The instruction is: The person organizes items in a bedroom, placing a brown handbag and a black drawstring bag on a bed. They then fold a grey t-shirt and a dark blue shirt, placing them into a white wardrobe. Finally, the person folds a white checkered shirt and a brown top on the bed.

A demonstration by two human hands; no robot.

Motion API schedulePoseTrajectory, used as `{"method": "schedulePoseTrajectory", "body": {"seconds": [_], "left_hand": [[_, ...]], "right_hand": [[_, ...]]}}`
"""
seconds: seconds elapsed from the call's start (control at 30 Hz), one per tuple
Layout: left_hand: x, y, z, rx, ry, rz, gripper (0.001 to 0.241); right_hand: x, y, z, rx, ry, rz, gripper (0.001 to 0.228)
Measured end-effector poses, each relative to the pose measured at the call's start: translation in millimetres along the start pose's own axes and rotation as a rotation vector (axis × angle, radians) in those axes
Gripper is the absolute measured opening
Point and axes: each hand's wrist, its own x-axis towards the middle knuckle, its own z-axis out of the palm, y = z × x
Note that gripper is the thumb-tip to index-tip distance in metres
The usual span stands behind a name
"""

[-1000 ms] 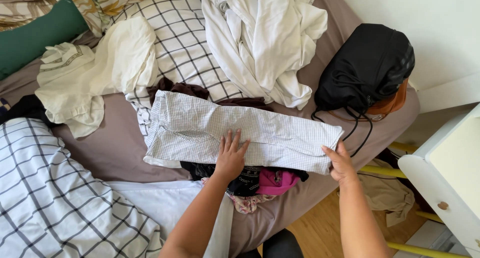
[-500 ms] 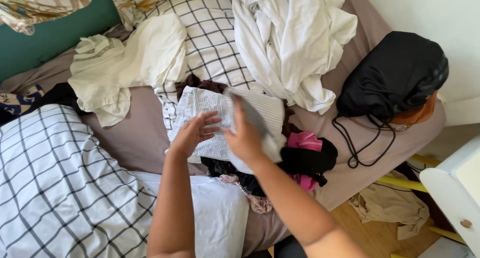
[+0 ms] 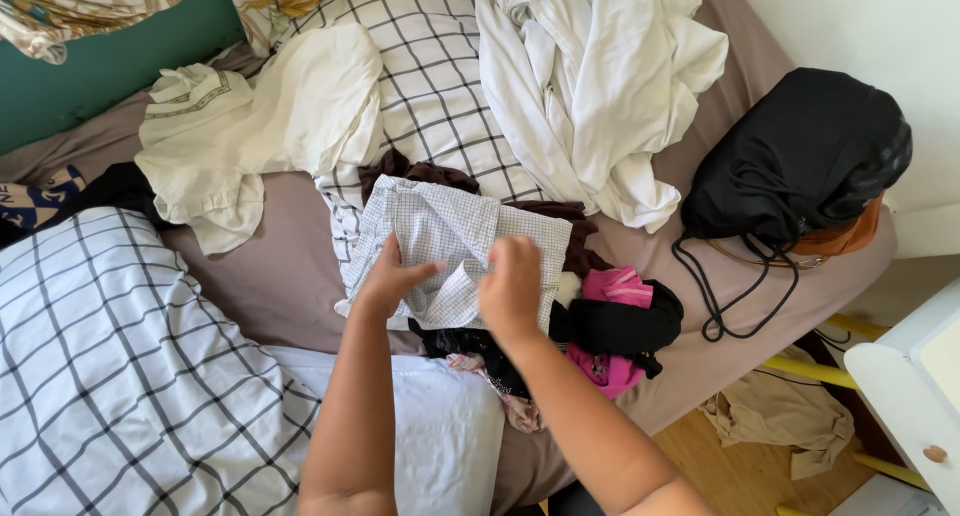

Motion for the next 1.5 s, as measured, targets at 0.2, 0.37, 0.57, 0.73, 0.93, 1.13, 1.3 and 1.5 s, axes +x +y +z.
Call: {"method": "schedulePoseTrajectory", "body": {"seconds": [0.2, 0.37, 0.57, 0.73, 0.93, 1.13, 1.3, 1.5], "left_hand": [[7.9, 7.0, -9.4, -0.363, -0.029, 0.03, 0.067], [6.2, 20.7, -57.4, -0.021, 0.149, 0.106, 0.071], [-33.9, 43.7, -34.9, 0.576, 0.688, 0.576, 0.051], [-62.1, 36.8, 41.1, 0.529, 0.371, 0.741, 0.022], [-61.0, 36.7, 93.9, 0.741, 0.324, 0.955, 0.046], [-39.0, 21.0, 82.6, 1.013, 0.406, 0.256, 0.055], [-34.6, -9.7, 51.7, 0.726, 0.63, 0.178, 0.072], [-64.6, -11.7, 83.3, 0.766, 0.756, 0.701, 0.043]], "right_hand": [[-51.7, 178.5, 35.4, 0.009, 0.086, 0.635, 0.04], [-51.7, 166.1, 23.5, 0.802, -0.305, 1.121, 0.053], [-42.0, 140.1, 25.5, 0.631, -0.252, 0.991, 0.073], [-50.1, 176.6, 47.3, 0.718, -0.222, 0.771, 0.066], [-14.9, 158.2, -1.5, 1.0, -0.203, 0.735, 0.056], [-16.1, 185.5, -13.5, 1.042, -0.22, 0.883, 0.053], [-13.5, 191.7, -19.9, 1.192, -0.303, 0.976, 0.062], [-40.9, 200.0, -0.1, 1.2, -0.479, 1.115, 0.066]]}}
